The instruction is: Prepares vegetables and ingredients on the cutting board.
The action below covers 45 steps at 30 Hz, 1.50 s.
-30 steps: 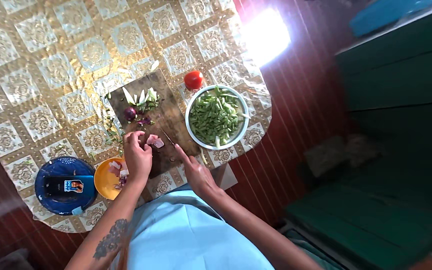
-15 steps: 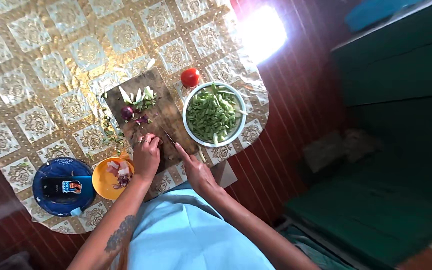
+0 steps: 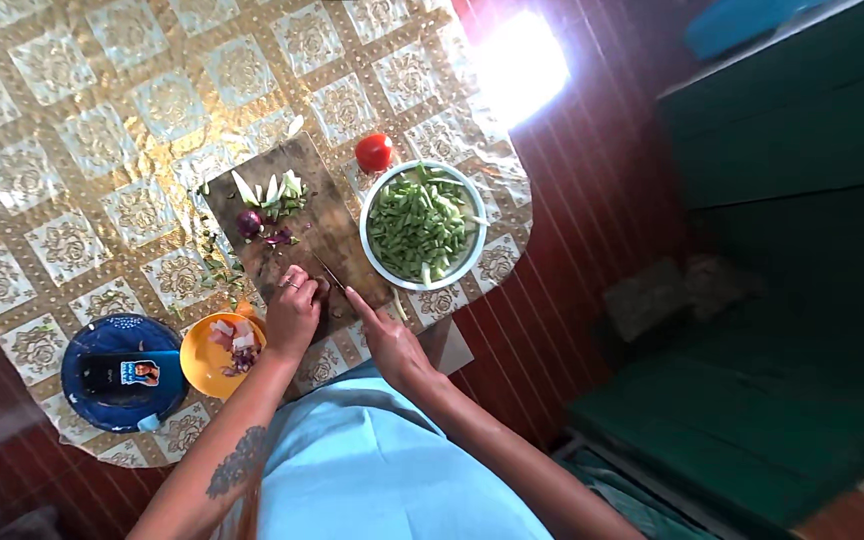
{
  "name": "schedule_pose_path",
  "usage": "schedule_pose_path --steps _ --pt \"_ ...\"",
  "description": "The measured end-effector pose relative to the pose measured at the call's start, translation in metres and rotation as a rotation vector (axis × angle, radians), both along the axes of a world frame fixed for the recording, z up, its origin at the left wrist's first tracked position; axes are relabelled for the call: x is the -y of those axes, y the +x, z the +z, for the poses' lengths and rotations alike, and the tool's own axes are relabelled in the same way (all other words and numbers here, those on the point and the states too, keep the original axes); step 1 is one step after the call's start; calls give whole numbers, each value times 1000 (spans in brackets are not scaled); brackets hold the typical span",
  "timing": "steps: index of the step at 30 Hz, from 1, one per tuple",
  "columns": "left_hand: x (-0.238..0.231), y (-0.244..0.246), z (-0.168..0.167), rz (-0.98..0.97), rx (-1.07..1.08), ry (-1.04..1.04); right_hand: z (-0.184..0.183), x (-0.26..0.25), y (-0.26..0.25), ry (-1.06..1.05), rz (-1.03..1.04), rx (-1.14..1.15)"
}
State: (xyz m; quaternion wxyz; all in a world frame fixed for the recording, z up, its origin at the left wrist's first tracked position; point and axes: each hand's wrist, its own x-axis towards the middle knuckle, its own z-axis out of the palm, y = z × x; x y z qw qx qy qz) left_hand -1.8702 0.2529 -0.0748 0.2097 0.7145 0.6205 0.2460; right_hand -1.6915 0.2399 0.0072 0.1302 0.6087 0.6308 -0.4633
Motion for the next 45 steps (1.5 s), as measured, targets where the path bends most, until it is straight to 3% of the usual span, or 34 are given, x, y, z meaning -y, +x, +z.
schedule_pose_path --steps 10,16,21,27,34,41,45 --pt "4 0 -2 18 19 -40 2 9 -6 -55 109 75" --pt "-1 2 1 14 -29 -27 -13 -20 -34 -3 56 31" --pt "1 1 -2 11 -5 -36 -15 14 -14 -44 67 59" --pt "3 1 -1 -4 -45 -11 -14 -15 -30 -64 74 93" --pt "4 0 -3 -29 -49 -17 -8 3 -19 -95 90 120" --pt "13 0 0 11 7 -26 -16 22 -4 182 -20 -18" --pt "14 1 2 61 50 -41 2 15 -14 81 42 14"
